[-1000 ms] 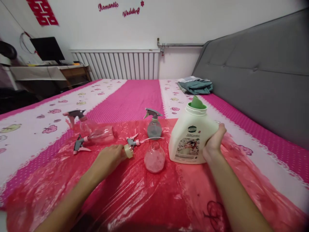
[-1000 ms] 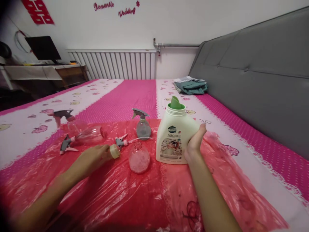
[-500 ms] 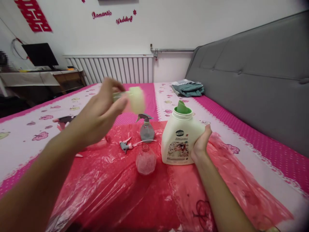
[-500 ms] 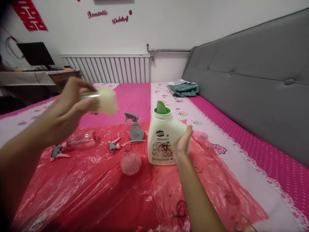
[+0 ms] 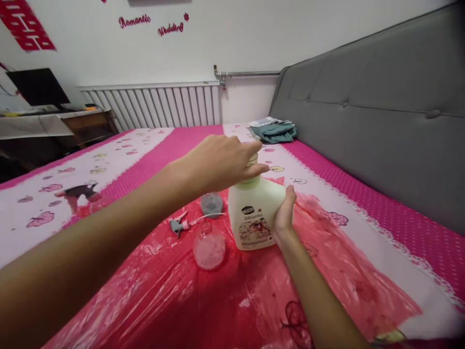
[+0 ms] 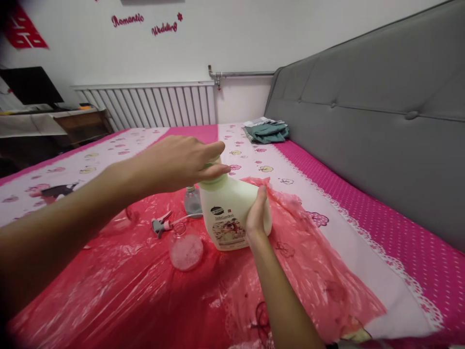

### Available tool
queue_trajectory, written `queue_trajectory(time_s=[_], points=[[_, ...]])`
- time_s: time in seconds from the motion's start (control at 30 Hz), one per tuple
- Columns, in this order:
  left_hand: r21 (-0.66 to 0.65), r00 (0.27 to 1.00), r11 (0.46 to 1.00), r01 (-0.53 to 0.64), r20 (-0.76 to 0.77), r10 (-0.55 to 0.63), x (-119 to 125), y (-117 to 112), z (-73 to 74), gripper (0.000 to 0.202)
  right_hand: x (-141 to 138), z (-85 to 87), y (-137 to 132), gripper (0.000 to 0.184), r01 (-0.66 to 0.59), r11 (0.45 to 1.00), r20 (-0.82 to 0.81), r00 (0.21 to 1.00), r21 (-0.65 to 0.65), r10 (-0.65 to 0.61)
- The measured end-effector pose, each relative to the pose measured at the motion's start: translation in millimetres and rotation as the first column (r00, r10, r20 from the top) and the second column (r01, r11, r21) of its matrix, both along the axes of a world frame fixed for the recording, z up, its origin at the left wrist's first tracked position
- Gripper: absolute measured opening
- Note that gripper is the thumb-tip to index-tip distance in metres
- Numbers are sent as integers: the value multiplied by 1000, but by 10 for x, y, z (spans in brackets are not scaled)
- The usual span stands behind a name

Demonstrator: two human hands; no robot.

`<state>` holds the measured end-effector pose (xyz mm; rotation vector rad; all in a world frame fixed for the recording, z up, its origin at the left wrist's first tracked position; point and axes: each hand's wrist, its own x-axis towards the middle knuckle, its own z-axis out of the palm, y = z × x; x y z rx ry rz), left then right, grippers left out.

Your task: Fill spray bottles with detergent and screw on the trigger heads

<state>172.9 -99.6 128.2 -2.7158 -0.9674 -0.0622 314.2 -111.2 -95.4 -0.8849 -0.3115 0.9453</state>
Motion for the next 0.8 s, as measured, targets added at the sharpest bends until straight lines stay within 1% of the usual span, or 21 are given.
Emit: queue_trajectory(time_s=[0.07, 0.13, 0.17, 0.2, 0.23, 0.27, 0.3, 0.37, 0.43, 0.47, 0.5, 0.57, 0.6, 0.67, 0.7, 0.73, 0.8], points=[[-115, 996, 989, 88, -8, -90, -51, 81, 50, 37, 23, -4, 18, 76, 2, 1000, -5, 1000, -3, -2], [-264, 977, 942, 209, 24, -210, -122, 162, 108, 32, 53, -6, 37, 76, 3, 1000, -12, 1000, -7, -3], [-320, 964, 910, 264, 51, -262, -156, 191, 130, 34, 67, -7, 45, 75, 2, 1000, -14, 1000, -9, -2], [-351, 951, 885, 307, 84, -297, -184, 210, 142, 38, 78, -7, 51, 75, 0, 1000, -15, 1000, -12, 0], [-352, 943, 875, 331, 120, -309, -202, 217, 142, 40, 86, -7, 54, 76, -3, 1000, -16, 1000, -15, 3], [-320, 941, 886, 334, 163, -296, -208, 215, 128, 41, 91, -7, 55, 77, -7, 1000, -16, 1000, -18, 7], [-259, 942, 914, 311, 209, -261, -201, 205, 102, 41, 93, -8, 55, 78, -10, 1000, -17, 1000, -20, 10], [-95, 949, 974, 205, 263, -174, -152, 176, 29, 44, 94, -10, 53, 80, -14, 1000, -17, 1000, -23, 14], [26, 964, 995, 91, 247, -95, -87, 154, -40, 48, 97, -18, 53, 82, -13, 1000, -15, 1000, -26, 13], [49, 973, 997, 62, 220, -71, -61, 150, -59, 48, 101, -25, 55, 82, -13, 1000, -12, 1000, -28, 12], [44, 979, 997, 58, 193, -66, -46, 153, -62, 45, 107, -33, 58, 83, -11, 1000, -8, 1000, -30, 11], [-45, 981, 993, 113, 166, -104, -54, 172, -15, 36, 121, -54, 63, 82, -5, 999, 2, 1000, -33, 5], [-115, 978, 980, 160, 153, -142, -76, 186, 30, 33, 128, -65, 65, 82, -3, 999, 7, 1000, -33, 3], [-249, 969, 940, 235, 135, -207, -134, 206, 132, 32, 138, -86, 66, 81, -4, 1000, 17, 1000, -27, 4], [-275, 966, 929, 247, 143, -214, -158, 207, 173, 33, 141, -93, 66, 81, -5, 1000, 22, 1000, -22, 6], [-260, 966, 936, 237, 168, -198, -172, 200, 197, 35, 142, -97, 66, 81, -8, 1000, 27, 1000, -17, 9], [-135, 964, 979, 154, 238, -119, -157, 165, 179, 40, 139, -98, 65, 80, -13, 1000, 36, 999, -6, 13]])
